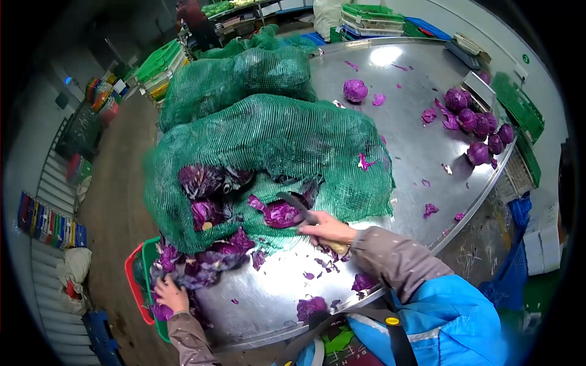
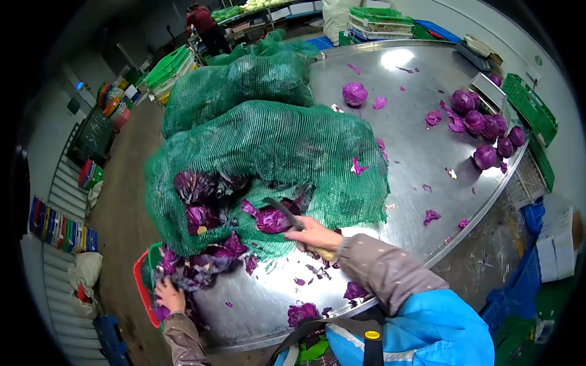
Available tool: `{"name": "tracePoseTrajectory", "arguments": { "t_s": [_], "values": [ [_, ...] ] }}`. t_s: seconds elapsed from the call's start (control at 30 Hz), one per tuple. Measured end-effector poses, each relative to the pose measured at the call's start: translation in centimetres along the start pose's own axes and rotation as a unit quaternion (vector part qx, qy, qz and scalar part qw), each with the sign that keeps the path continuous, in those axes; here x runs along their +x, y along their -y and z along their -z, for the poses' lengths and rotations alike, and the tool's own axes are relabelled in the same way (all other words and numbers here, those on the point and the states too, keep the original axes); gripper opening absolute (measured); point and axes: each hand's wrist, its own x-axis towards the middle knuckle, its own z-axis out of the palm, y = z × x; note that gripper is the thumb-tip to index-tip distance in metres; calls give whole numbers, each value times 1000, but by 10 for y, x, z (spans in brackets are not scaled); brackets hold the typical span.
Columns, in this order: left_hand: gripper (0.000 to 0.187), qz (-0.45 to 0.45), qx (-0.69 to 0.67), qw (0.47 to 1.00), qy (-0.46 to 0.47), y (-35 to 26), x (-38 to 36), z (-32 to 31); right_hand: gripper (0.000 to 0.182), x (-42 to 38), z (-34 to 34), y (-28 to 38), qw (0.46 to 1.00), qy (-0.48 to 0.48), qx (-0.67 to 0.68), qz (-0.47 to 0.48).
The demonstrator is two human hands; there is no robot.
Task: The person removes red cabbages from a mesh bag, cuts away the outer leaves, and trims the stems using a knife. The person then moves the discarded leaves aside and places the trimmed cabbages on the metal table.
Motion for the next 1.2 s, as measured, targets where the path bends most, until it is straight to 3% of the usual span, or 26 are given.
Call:
{"name": "tracePoseTrajectory", "arguments": {
  "t_s": [0.03, 0.1, 0.17, 0.2, 0.23, 0.3, 0.37, 0.43, 0.47, 0.5, 0.57, 0.6, 0.73, 0.77, 0.83, 0.9, 0.93, 0.97, 1.03, 1.07, 1.1, 1.17, 1.2],
  "values": [
    [53, 51, 5, 999, -18, 0, 9, 12, 34, 18, -2, -4, 999, -26, -13, 35],
    [48, -46, -131, 974, -178, -10, 29, 33, 31, 40, 8, -10, 981, -171, -17, 91],
    [38, -159, -294, 919, -212, -61, 35, 67, 38, 70, 38, -31, 911, -353, -43, 207],
    [35, -185, -349, 899, -192, -93, 32, 79, 42, 75, 57, -27, 885, -418, -60, 196],
    [30, -224, -370, 887, -164, -127, 28, 94, 44, 78, 75, -19, 838, -456, -86, 286],
    [24, -289, -448, 842, -77, -194, 24, 104, 57, 95, 131, -15, 799, -499, -174, 287],
    [26, -331, -519, 788, 8, -260, 22, 100, 56, 97, 159, 12, 762, -499, -214, 353],
    [32, -248, -649, 684, 222, -325, 19, 101, 45, 74, 152, 64, 902, -357, -119, 213],
    [38, -224, -674, 649, 272, -358, 19, 79, 33, 96, 176, 49, 904, -334, -140, 227],
    [46, -200, -695, 612, 320, -386, 20, 63, 32, 91, 170, 68, 911, -331, -193, 151],
    [63, -16, -724, 480, 495, -426, 18, 71, 41, 102, 175, 75, 892, -320, -309, 82],
    [69, 11, -738, 406, 539, -438, 24, 63, 51, 103, 175, 80, 918, -286, -274, 3],
    [58, 94, -791, 286, 533, -464, 34, 34, 57, 110, 161, 65, 894, -304, -319, 79],
    [58, 95, -790, 288, 533, -460, 30, 39, 57, 108, 157, 55, 871, -324, -311, 200],
    [60, 67, -796, 345, 493, -441, 17, 53, 59, 78, 141, 43, 915, -313, -234, 102],
    [73, 74, -787, 404, 460, -415, -1, 69, 65, 48, 120, 42, 914, -291, -272, 79],
    [75, 60, -789, 429, 435, -396, -11, 87, 68, 45, 112, 21, 925, -278, -194, 170],
    [77, 48, -790, 453, 409, -377, -21, 105, 73, 28, 95, 31, 961, -201, -81, 170],
    [84, 11, -801, 465, 377, -337, -38, 111, 79, 8, 61, 37, 971, -155, -27, 182],
    [96, 0, -799, 463, 383, -315, -42, 119, 87, 5, 49, 37, 970, -142, -83, 179],
    [97, -46, -812, 480, 329, -297, -52, 117, 92, -1, 38, 42, 967, -115, -155, 167],
    [96, -57, -803, 512, 301, -255, -74, 119, 93, -6, 10, 42, 973, -38, -157, 162],
    [95, -41, -792, 535, 292, -236, -87, 112, 91, -4, -2, 33, 949, -34, -249, 189]
  ]
}}
